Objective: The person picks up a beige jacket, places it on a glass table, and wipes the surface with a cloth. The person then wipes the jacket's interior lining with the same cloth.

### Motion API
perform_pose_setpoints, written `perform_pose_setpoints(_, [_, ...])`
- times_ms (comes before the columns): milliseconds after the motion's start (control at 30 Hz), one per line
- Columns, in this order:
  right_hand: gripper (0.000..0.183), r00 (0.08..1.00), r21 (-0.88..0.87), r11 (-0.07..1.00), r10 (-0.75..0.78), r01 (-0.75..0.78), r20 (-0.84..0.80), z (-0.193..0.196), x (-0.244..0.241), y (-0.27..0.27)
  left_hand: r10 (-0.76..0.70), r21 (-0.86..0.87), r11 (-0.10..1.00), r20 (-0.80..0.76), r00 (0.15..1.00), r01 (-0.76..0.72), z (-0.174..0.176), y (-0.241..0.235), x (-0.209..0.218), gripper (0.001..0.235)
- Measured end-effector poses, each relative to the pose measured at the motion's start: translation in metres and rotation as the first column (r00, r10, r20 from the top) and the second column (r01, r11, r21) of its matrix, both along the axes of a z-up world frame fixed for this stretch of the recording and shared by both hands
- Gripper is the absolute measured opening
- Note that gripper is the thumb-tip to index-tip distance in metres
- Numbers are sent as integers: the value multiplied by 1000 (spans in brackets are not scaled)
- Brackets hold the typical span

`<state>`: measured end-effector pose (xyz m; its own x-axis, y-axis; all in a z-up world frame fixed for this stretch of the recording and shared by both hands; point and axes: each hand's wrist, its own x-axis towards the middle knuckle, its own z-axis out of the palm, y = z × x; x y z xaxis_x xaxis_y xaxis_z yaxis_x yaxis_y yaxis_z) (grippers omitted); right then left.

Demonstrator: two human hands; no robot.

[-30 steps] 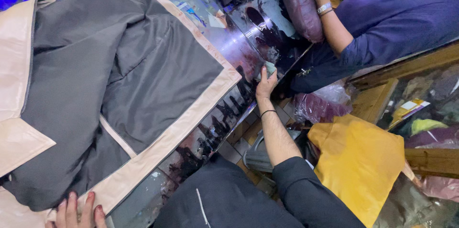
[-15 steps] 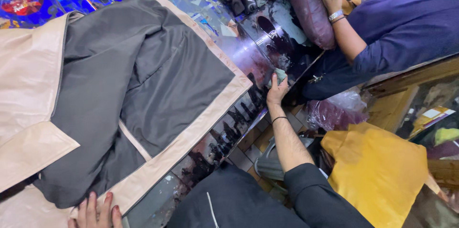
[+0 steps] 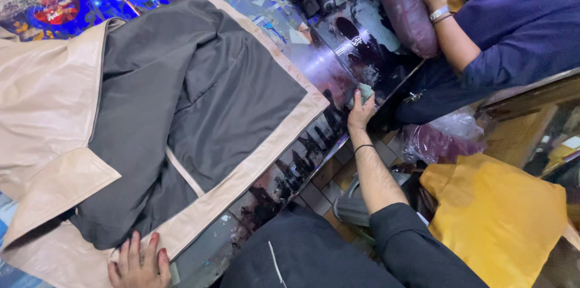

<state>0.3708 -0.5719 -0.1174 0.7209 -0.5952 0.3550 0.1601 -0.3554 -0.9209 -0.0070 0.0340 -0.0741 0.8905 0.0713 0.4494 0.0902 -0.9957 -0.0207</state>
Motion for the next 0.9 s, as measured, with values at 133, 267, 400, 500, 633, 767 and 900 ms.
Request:
perform_pose_setpoints(133, [30,1000,-4,1000,-7,7,21,1,8,5,44,-18,999,-113,993,-47,25,-11,3,46])
perform_pose_setpoints(267, [29,1000,6,1000,-12,12,27,5,5,4,49,-31,998,-137,989,-54,46,-24,4,45])
perform_pose_setpoints(400, [28,1000,-21,999,-28,28,14,6,4,6,59,-58,996,-150,987,-69,56,-29,8,43])
perform_pose_setpoints(500, [28,999,-13,1000,-7,8,45,6,5,6,72,-63,994,-174,982,-84,58,-31,7,42])
perform_pose_setpoints(633, [28,999,24,1000,-5,4,44,5,6,5,83,-41,995,-181,980,-92,55,-29,6,43])
perform_pose_setpoints(767, [28,999,13,1000,-7,6,35,3,5,4,67,-44,996,-166,984,-75,51,-27,3,43])
perform_pose_setpoints(900, [28,997,-2,1000,6,-6,72,3,7,4,74,-12,997,-173,982,-78,45,-23,2,43])
